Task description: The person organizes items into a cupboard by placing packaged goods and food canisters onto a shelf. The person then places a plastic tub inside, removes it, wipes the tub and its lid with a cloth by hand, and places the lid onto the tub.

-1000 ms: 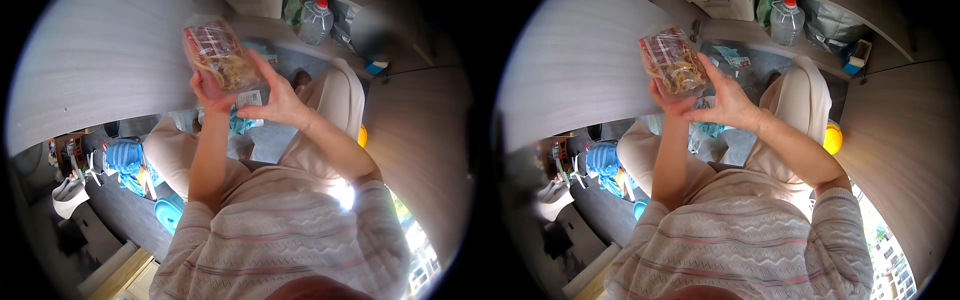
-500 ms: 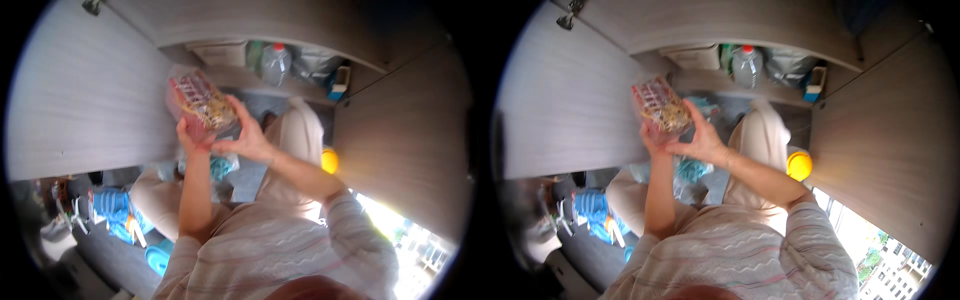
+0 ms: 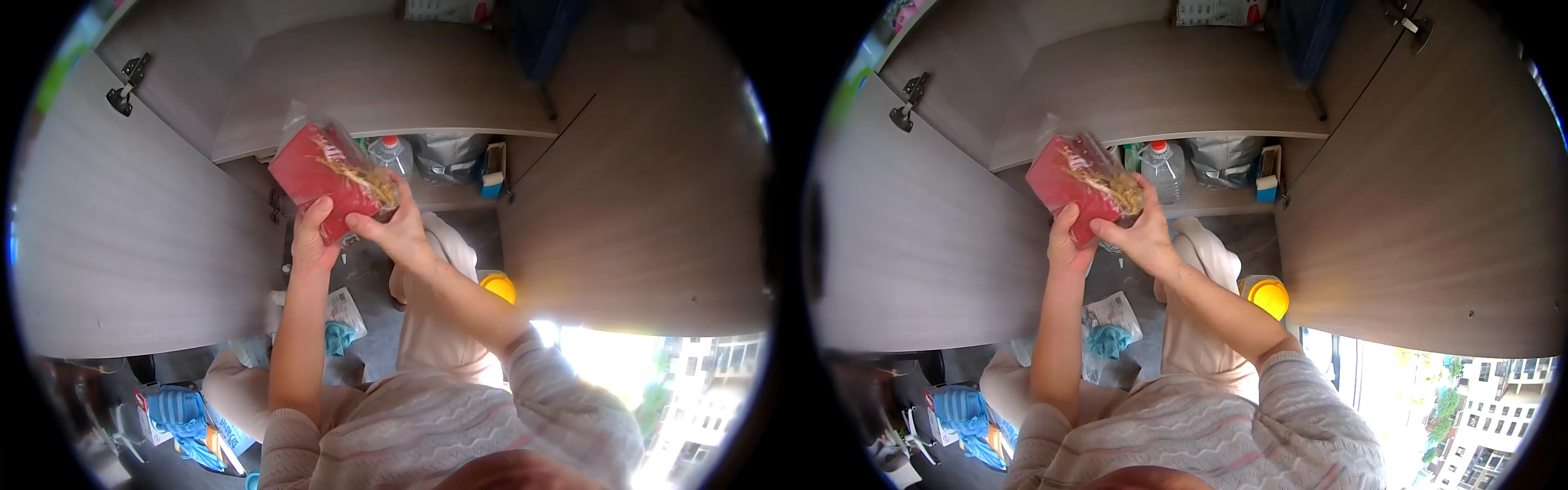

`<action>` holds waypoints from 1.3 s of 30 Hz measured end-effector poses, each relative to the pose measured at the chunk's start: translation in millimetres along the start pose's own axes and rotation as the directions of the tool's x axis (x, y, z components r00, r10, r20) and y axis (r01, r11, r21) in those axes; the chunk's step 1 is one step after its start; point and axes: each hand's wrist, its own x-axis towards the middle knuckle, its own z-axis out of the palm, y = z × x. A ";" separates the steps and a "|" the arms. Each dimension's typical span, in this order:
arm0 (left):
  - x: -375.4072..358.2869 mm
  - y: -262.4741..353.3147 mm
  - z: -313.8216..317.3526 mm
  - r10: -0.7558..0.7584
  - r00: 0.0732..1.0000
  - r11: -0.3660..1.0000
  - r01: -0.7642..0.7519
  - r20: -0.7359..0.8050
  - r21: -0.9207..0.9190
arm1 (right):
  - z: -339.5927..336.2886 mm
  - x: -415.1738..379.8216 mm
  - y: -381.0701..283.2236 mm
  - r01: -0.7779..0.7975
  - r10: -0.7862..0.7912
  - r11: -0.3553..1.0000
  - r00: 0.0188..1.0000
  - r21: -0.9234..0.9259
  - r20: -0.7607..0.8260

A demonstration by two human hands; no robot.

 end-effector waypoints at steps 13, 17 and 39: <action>102.5 -5.8 20.0 0.022 1.000 0.555 -0.026 0.017 0.831 | -122.0 109.5 -86.1 0.040 -0.068 0.987 0.981 -0.156 -0.181; 143.0 22.0 -24.9 0.238 0.969 -0.014 -0.057 0.059 0.998 | -167.9 154.0 -90.7 0.006 -0.133 0.937 0.931 -0.349 -0.341; 196.6 33.8 -73.5 0.563 0.744 -0.526 -0.014 0.361 0.850 | -96.4 454.4 -24.4 0.288 -0.144 0.541 0.957 -0.790 0.251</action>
